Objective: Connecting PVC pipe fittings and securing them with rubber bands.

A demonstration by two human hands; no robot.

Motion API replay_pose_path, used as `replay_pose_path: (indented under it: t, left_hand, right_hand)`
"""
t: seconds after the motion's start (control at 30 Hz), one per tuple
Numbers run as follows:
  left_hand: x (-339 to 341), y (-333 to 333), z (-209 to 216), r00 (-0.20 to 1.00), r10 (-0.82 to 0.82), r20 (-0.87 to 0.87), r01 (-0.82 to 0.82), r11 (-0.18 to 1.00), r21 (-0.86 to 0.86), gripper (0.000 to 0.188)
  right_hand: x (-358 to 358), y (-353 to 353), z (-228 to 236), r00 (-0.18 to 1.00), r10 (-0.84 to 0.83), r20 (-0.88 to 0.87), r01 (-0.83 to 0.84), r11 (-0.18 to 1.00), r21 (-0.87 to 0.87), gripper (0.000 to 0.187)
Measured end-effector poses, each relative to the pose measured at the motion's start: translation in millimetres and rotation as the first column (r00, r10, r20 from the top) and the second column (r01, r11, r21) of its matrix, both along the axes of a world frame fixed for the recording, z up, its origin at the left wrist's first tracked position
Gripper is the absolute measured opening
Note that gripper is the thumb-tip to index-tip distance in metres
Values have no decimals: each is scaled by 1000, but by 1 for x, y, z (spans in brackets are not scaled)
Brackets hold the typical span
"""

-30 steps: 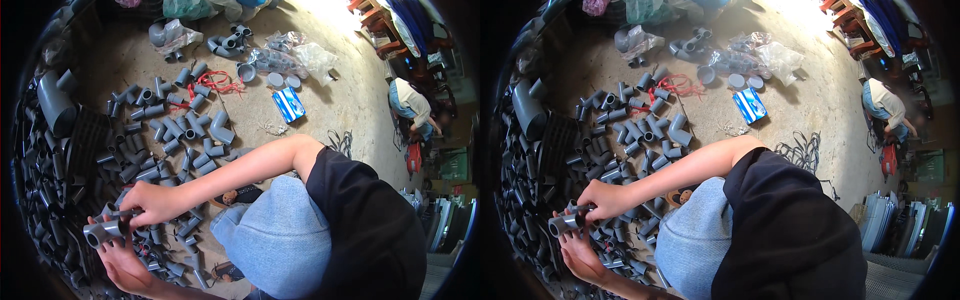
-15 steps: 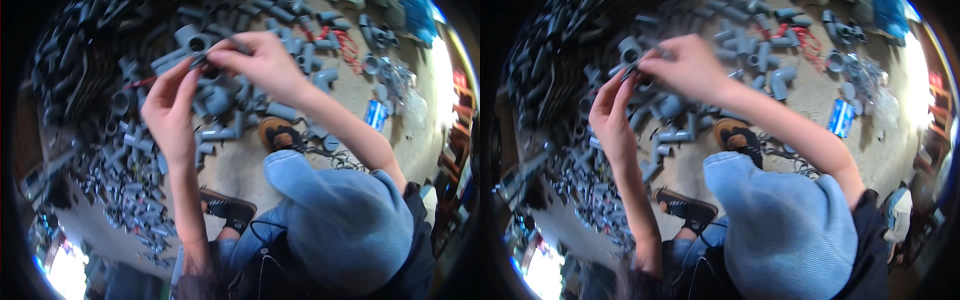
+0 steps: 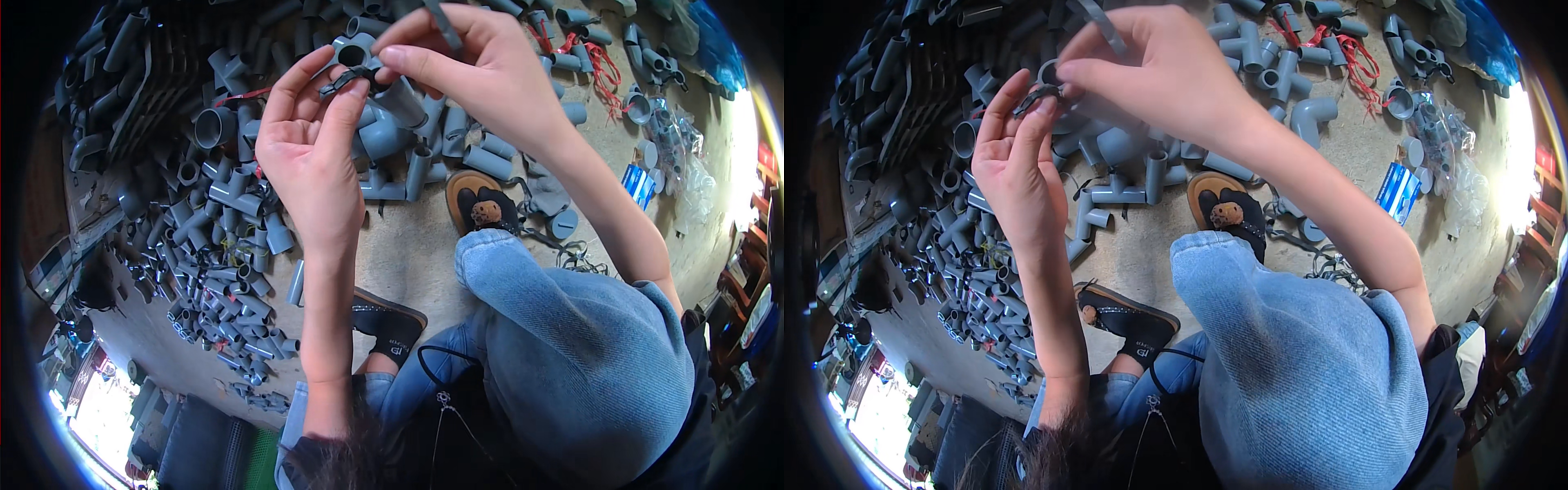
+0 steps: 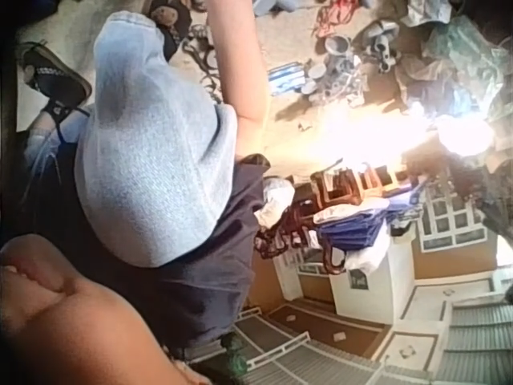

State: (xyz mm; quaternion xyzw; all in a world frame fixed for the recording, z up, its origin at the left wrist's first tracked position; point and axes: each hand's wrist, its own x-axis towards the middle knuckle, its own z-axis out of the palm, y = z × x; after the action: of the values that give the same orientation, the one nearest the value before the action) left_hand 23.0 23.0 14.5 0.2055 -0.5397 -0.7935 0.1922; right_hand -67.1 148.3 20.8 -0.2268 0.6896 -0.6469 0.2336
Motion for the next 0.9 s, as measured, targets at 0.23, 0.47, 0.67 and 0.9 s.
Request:
replay_pose_path:
  t: [0.23, 0.47, 0.67, 0.9]
  left_hand:
    - [0, 0, 7, 999, -43, 8, 42, 923, -382, 31]
    - [3, 8, -12, 975, -34, -220, -133, 704, -697, 31]
    - [6, 4, -22, 947, -117, -300, -196, 530, -825, 34]
    - [8, 7, -28, 942, -190, -276, -127, 559, -819, 38]
  right_hand:
    - [-6, 3, 34, 991, 101, 88, -106, 993, 61, 12]
    - [-8, 9, 38, 939, 192, 285, -226, 970, 89, 13]
    - [-2, 5, 28, 981, 190, -34, -176, 951, 255, 11]
    - [0, 7, 15, 908, 289, -305, -201, 936, 289, 12]
